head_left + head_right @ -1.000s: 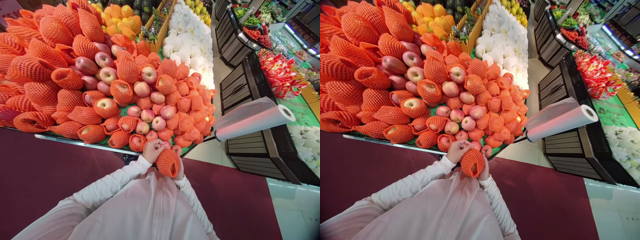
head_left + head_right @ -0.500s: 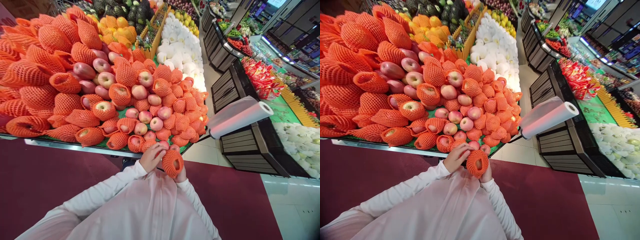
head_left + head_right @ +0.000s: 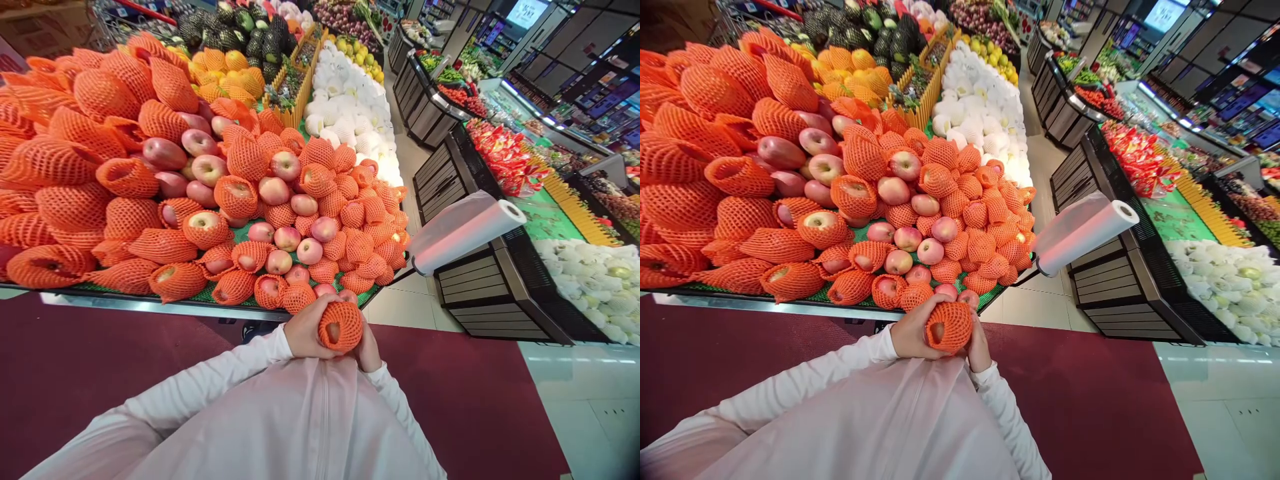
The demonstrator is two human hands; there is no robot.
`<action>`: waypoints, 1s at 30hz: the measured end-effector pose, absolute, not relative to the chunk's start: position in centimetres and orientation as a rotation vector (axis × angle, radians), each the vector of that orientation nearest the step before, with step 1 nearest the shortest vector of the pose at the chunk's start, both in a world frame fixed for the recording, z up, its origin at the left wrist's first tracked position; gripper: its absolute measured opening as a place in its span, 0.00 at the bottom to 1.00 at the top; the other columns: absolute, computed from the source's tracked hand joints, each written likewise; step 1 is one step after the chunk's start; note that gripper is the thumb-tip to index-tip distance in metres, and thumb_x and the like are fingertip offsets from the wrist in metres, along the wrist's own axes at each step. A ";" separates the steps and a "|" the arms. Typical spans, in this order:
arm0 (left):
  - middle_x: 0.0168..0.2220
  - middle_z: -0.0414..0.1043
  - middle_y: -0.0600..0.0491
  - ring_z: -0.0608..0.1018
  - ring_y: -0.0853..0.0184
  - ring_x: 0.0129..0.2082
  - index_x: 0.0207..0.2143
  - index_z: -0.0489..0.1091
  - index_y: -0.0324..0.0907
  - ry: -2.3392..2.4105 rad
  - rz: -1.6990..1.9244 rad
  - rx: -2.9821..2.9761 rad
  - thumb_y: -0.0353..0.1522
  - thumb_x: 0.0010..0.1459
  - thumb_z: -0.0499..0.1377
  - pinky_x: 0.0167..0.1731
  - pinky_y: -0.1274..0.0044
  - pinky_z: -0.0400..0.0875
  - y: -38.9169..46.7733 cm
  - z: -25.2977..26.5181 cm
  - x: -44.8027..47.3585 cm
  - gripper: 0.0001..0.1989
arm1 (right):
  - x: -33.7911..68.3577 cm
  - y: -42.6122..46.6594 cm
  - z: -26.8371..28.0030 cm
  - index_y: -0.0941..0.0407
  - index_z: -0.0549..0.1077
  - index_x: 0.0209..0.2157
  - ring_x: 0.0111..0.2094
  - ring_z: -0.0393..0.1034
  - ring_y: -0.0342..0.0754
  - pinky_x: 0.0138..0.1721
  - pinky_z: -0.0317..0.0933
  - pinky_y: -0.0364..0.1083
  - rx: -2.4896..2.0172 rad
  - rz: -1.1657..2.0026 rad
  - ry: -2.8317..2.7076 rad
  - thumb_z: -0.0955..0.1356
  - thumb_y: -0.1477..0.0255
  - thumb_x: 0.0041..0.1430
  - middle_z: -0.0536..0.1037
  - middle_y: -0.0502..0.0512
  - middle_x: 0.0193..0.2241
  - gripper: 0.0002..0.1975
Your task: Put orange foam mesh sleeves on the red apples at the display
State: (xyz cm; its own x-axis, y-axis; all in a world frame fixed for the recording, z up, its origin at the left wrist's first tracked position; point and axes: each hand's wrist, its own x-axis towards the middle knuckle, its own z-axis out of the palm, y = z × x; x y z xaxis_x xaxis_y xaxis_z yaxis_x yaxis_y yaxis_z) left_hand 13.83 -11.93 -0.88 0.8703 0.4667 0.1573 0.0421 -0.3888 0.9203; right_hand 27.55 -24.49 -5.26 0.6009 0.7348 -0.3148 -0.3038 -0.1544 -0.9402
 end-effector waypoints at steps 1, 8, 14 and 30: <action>0.52 0.66 0.42 0.73 0.53 0.51 0.55 0.54 0.41 0.378 0.491 1.948 0.35 0.34 0.72 0.52 0.65 0.69 -11.5 -0.6 14.0 0.46 | 27.5 -24.1 -4.7 0.52 0.75 0.46 0.50 0.71 0.55 0.48 0.68 0.53 -1.421 0.979 -0.357 0.65 0.54 0.57 0.79 0.54 0.46 0.21; 0.54 0.62 0.40 0.68 0.51 0.55 0.56 0.55 0.38 0.549 0.691 2.254 0.38 0.39 0.69 0.56 0.63 0.63 -6.1 -0.3 18.6 0.43 | 30.2 -23.3 -1.6 0.53 0.68 0.46 0.31 0.79 0.48 0.28 0.67 0.42 -1.256 1.016 -0.027 0.72 0.58 0.48 0.82 0.54 0.36 0.24; 0.59 0.58 0.38 0.63 0.48 0.57 0.60 0.57 0.42 0.632 0.386 2.837 0.25 0.49 0.62 0.52 0.60 0.61 -4.2 -4.0 23.4 0.35 | 30.2 -27.4 -4.0 0.56 0.70 0.43 0.26 0.78 0.48 0.24 0.65 0.42 -1.348 1.027 0.067 0.75 0.57 0.43 0.83 0.56 0.33 0.28; 0.63 0.57 0.44 0.61 0.52 0.60 0.55 0.64 0.42 0.231 0.290 2.643 0.32 0.50 0.64 0.57 0.61 0.62 -4.2 -6.1 21.5 0.29 | 29.7 -21.6 -4.9 0.57 0.71 0.39 0.22 0.76 0.48 0.22 0.63 0.42 -1.442 1.174 -0.145 0.76 0.53 0.38 0.82 0.55 0.30 0.29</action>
State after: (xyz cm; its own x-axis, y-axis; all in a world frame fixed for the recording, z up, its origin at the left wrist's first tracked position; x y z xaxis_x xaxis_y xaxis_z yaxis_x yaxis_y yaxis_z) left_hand 21.51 -4.22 -6.08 0.9635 0.2116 0.1641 0.1125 -0.8761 0.4689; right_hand 29.73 -21.59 -4.91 0.4807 0.6803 -0.5532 -0.5248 -0.2822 -0.8031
